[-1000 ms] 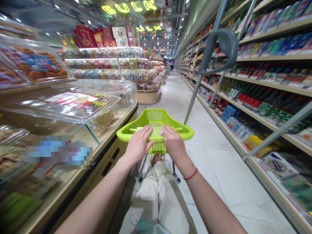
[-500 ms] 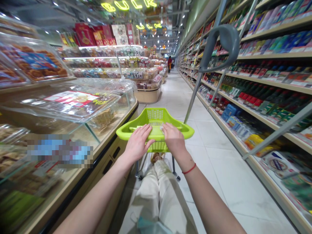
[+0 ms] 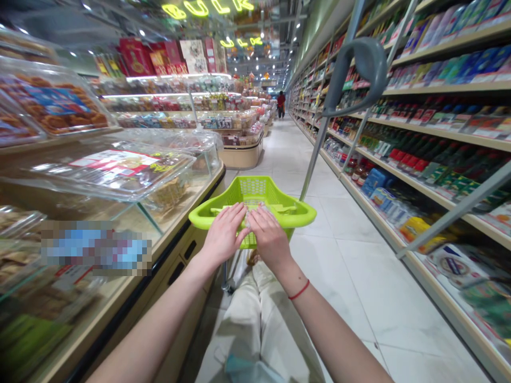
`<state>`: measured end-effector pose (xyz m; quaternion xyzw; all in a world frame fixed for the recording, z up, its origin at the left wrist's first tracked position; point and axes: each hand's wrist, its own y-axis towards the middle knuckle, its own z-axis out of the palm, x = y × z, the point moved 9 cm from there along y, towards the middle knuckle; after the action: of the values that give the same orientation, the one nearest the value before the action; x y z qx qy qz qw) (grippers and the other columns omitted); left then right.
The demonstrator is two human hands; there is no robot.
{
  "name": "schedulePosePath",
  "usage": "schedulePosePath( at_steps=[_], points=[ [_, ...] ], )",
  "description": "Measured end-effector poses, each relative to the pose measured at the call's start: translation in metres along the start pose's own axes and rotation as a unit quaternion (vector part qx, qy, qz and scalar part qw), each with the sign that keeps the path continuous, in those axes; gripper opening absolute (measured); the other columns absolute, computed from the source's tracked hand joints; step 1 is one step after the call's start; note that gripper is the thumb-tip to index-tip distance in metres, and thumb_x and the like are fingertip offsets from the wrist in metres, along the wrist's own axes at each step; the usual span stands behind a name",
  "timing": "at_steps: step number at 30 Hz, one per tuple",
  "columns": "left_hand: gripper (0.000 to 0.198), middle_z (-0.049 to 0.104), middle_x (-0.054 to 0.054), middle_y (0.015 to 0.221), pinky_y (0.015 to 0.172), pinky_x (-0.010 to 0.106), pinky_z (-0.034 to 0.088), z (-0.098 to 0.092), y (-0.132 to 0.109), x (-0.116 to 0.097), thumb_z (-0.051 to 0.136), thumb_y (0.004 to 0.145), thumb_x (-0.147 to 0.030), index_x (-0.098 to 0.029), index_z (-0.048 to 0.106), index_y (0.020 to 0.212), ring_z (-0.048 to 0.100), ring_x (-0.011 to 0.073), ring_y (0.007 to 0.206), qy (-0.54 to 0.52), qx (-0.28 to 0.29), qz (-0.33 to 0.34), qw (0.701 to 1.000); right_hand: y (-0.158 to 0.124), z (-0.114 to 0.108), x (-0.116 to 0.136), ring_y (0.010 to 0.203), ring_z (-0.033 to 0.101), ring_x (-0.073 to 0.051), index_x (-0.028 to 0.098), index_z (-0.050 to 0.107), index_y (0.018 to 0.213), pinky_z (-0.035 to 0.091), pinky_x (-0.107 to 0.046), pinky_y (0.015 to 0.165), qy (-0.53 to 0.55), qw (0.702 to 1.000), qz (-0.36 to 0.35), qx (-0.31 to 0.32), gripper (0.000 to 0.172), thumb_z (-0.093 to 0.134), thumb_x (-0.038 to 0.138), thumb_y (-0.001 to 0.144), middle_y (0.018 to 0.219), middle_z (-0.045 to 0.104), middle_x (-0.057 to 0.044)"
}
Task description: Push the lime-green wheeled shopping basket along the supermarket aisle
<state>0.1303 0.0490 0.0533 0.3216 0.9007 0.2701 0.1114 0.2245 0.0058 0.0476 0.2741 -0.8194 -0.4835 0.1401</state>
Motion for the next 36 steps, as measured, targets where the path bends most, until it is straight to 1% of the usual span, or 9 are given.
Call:
schedulePosePath(
  at_steps=[3, 6, 11, 15, 19, 25, 28, 32, 36],
  points=[
    [0.052, 0.052, 0.015, 0.147, 0.118, 0.046, 0.034, -0.001, 0.0, -0.001, 0.053, 0.095, -0.038, -0.013, 0.049, 0.14, 0.045, 0.0263, 0.139, 0.002, -0.005, 0.005, 1.0, -0.007, -0.004, -0.007, 0.138, 0.047, -0.025, 0.015, 0.051, 0.142, 0.045, -0.047, 0.114, 0.002, 1.0, -0.025, 0.011, 0.044, 0.047, 0.011, 0.098, 0.135, 0.063, -0.014],
    [0.051, 0.053, 0.015, 0.146, 0.118, 0.046, 0.034, -0.001, 0.001, -0.001, 0.05, 0.097, -0.038, -0.011, 0.049, 0.14, 0.046, 0.0265, 0.139, 0.007, -0.006, 0.007, 1.0, -0.02, -0.017, -0.026, 0.138, 0.046, -0.024, 0.017, 0.048, 0.145, 0.045, -0.046, 0.115, -0.003, 1.0, -0.025, 0.006, 0.048, 0.044, 0.009, 0.098, 0.138, 0.06, -0.012],
    [0.049, 0.053, 0.014, 0.146, 0.118, 0.047, 0.034, 0.0, 0.003, -0.004, 0.049, 0.097, -0.036, -0.013, 0.049, 0.14, 0.046, 0.0262, 0.139, 0.009, -0.003, 0.01, 1.0, -0.045, -0.044, -0.075, 0.132, 0.053, -0.023, 0.02, 0.054, 0.139, 0.046, -0.046, 0.113, -0.035, 0.999, 0.023, -0.017, 0.043, 0.045, 0.012, 0.099, 0.135, 0.063, -0.01],
    [0.05, 0.052, 0.014, 0.147, 0.119, 0.046, 0.032, 0.001, 0.003, -0.006, 0.049, 0.097, -0.037, -0.011, 0.048, 0.14, 0.045, 0.0264, 0.139, 0.013, -0.004, 0.012, 1.0, -0.055, -0.059, -0.102, 0.13, 0.056, -0.023, 0.02, 0.06, 0.133, 0.048, -0.046, 0.112, -0.031, 0.993, 0.097, -0.055, 0.037, 0.045, 0.019, 0.1, 0.131, 0.066, -0.009],
    [0.05, 0.051, 0.015, 0.147, 0.119, 0.047, 0.032, 0.002, 0.004, -0.008, 0.05, 0.096, -0.037, -0.012, 0.048, 0.14, 0.044, 0.0267, 0.14, 0.012, 0.001, 0.008, 1.0, -0.047, -0.051, -0.094, 0.131, 0.054, -0.025, 0.02, 0.062, 0.131, 0.045, -0.05, 0.113, -0.017, 0.989, 0.13, -0.067, 0.036, 0.042, 0.021, 0.1, 0.13, 0.066, -0.01],
    [0.05, 0.052, 0.014, 0.147, 0.119, 0.047, 0.031, 0.003, 0.004, -0.005, 0.05, 0.096, -0.037, -0.013, 0.048, 0.141, 0.045, 0.0262, 0.139, 0.009, 0.0, 0.006, 1.0, -0.022, -0.018, -0.054, 0.136, 0.05, -0.023, 0.02, 0.06, 0.133, 0.044, -0.049, 0.114, 0.038, 0.997, 0.065, 0.008, 0.038, 0.04, 0.018, 0.101, 0.132, 0.066, -0.009],
    [0.052, 0.052, 0.014, 0.147, 0.119, 0.047, 0.031, 0.004, 0.005, -0.002, 0.05, 0.096, -0.039, -0.013, 0.048, 0.141, 0.045, 0.0262, 0.139, 0.011, -0.001, 0.011, 1.0, -0.021, -0.017, -0.064, 0.133, 0.053, -0.023, 0.019, 0.063, 0.129, 0.045, -0.046, 0.112, 0.026, 0.997, 0.064, 0.027, 0.035, 0.042, 0.024, 0.101, 0.13, 0.067, -0.009],
    [0.055, 0.051, 0.014, 0.148, 0.119, 0.047, 0.03, 0.008, 0.009, 0.001, 0.051, 0.096, -0.043, -0.013, 0.047, 0.142, 0.045, 0.0264, 0.14, 0.014, 0.0, 0.018, 1.0, -0.025, -0.029, -0.098, 0.113, 0.067, -0.022, 0.018, 0.069, 0.117, 0.044, -0.046, 0.112, -0.006, 0.995, 0.102, 0.02, 0.034, 0.042, 0.029, 0.101, 0.116, 0.073, -0.009],
    [0.055, 0.05, 0.015, 0.148, 0.12, 0.047, 0.028, 0.014, 0.015, 0.013, 0.052, 0.096, -0.043, -0.013, 0.047, 0.142, 0.043, 0.0257, 0.141, 0.021, 0.002, 0.03, 0.999, -0.022, -0.028, -0.115, 0.103, 0.068, -0.022, 0.016, 0.071, 0.11, 0.049, -0.044, 0.102, 0.001, 0.993, 0.117, 0.011, 0.034, 0.041, 0.031, 0.101, 0.107, 0.075, -0.009]
  ],
)
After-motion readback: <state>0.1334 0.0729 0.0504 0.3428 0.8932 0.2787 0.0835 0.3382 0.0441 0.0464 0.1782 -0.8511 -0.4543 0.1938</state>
